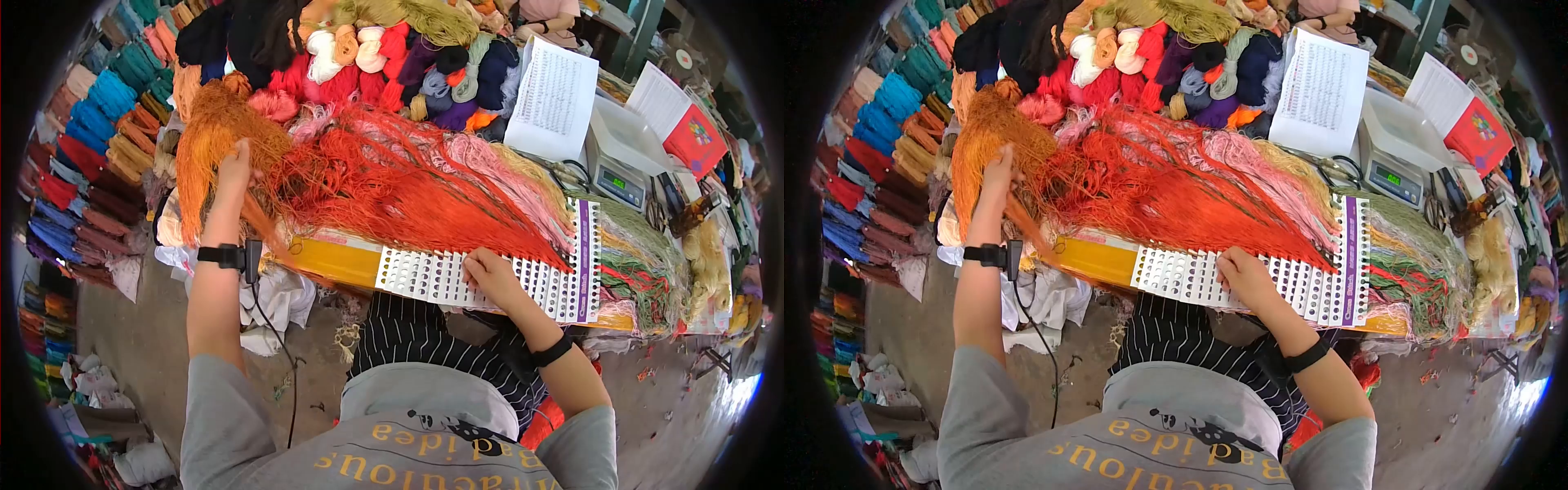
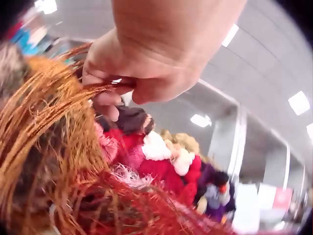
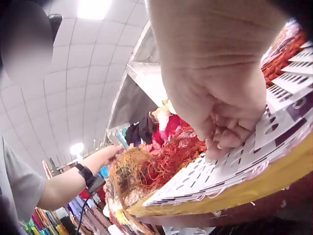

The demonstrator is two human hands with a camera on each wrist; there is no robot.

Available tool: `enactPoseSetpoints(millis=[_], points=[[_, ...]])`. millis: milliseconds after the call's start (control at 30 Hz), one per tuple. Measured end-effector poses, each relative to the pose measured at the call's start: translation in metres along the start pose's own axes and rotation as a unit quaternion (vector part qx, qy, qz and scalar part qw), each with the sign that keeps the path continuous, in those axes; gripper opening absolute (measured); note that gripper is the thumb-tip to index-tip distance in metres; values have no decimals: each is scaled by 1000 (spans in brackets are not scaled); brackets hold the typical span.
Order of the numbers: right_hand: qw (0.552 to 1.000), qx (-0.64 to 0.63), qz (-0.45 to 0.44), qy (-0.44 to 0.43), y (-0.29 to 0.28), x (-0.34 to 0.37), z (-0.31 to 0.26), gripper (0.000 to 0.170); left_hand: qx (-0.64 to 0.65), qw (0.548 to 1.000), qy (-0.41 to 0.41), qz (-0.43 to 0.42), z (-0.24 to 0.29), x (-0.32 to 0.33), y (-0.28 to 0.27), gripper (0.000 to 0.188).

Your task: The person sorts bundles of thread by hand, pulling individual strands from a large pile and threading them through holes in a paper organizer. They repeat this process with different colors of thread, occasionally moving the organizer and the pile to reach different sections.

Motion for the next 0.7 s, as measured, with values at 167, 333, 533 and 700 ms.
enactPoseSetpoints(millis=[167, 333, 533, 700], points=[[999, -36, 8, 3, -4, 7, -13, 15, -7, 982, 139, -130, 31, 84, 59, 67], [992, -88, 28, -89, 8, 25, -75, 17, 312, 781, 14, -541, 50, 225, 165, 56], [985, -152, -3, -81, 22, 40, -102, 13, 346, 683, -63, -640, 67, 277, 197, 54], [972, -223, -9, -76, 15, 43, -100, 11, 399, 654, -87, -637, 67, 272, 194, 52]])
Point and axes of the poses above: each hand's wrist, its own x-axis away from the middle knuckle, its own y-axis out of the palm, z = x × y, the point moved 6 cm from there along -x, towards the middle knuckle, and after that the axes turned 2 degrees about -x, right-handed, at the moved point
